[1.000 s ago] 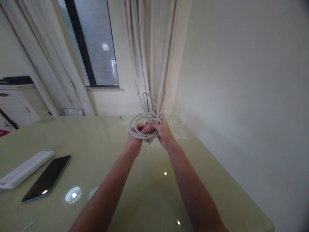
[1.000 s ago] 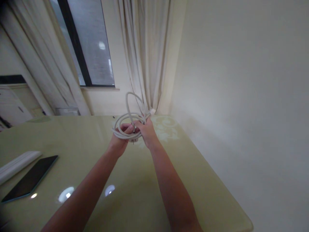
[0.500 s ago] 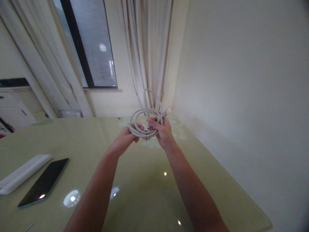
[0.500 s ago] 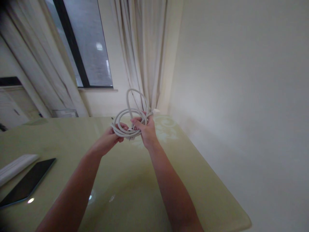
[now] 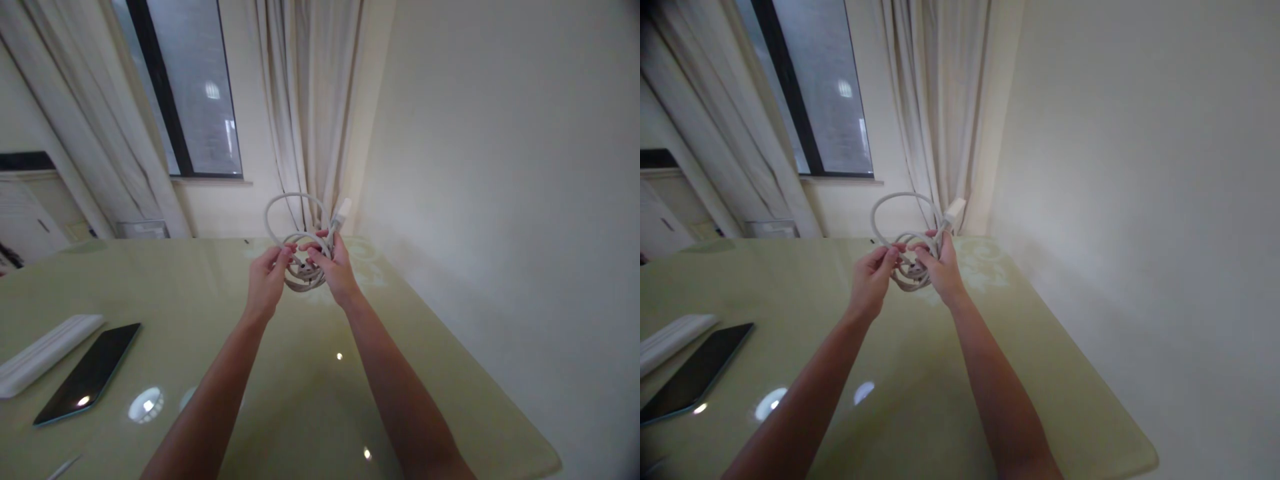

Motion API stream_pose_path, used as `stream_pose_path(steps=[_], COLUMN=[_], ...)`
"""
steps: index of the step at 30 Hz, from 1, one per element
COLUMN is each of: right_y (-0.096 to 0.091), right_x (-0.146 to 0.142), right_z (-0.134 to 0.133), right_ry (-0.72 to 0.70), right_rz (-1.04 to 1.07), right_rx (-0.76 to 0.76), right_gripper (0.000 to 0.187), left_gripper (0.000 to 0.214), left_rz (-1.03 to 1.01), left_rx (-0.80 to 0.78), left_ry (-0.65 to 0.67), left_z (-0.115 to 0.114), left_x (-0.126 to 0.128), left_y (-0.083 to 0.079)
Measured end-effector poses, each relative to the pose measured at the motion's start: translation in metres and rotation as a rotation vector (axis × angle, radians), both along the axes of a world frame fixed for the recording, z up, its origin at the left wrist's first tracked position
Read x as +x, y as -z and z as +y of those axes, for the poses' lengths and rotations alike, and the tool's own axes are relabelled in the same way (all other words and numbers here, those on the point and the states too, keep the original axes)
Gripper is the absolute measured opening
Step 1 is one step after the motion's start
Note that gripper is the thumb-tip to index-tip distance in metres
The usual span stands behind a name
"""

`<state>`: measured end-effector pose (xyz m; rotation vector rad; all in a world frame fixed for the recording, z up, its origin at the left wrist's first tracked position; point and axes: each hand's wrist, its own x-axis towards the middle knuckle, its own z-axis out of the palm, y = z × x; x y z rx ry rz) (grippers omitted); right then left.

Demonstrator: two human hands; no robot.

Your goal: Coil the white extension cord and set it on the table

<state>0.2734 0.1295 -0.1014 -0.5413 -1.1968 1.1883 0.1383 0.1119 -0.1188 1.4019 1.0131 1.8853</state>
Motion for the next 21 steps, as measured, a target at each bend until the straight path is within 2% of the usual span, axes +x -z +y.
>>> stream_pose_path(steps=[3, 6, 9, 12, 14, 16, 19, 21], right_y=[0.002, 0.005, 0.008, 0.013, 0.016, 0.016, 0.009, 0.001], right_x=[0.000, 0.001, 0.003, 0.005, 0.008, 0.012, 0.024, 0.032], right_z=[0.005, 0.008, 0.010, 0.015, 0.019, 0.022, 0.023, 0.020], right_ry=[0.028, 0.023, 0.048, 0.098, 0.150, 0.207, 0.182, 0.133], right_rz=[0.078, 0.041, -0.079, -0.149, -0.166, -0.142, -0.038, 0.027], right_rx=[-0.046, -0.048, -0.001, 0.014, -0.010, -0.043, -0.069, -0.048], right_gripper=[0.044, 0.041, 0.035, 0.036, 0.037, 0.037, 0.034, 0.035], left_gripper=[0.027, 0.028, 0.025, 0.025, 0.025, 0.022, 0.031, 0.037], left_rz=[-0.108, -0.227, -0.414, -0.556, -0.530, -0.408, -0.131, -0.001], left_rx=[0.024, 0.024, 0.047, 0.030, -0.045, -0.159, -0.384, -0.452], left_ry=[-0.044, -0.056, -0.033, 0.062, 0.153, 0.247, 0.356, 0.330], left_z=[0.006, 0.008, 0.007, 0.004, 0.000, -0.003, -0.004, 0.001], left_x=[-0.003, -0.003, -0.009, -0.029, -0.049, -0.069, -0.087, -0.090], left_y=[0.007, 0.006, -0.004, -0.018, -0.024, -0.023, -0.010, 0.004])
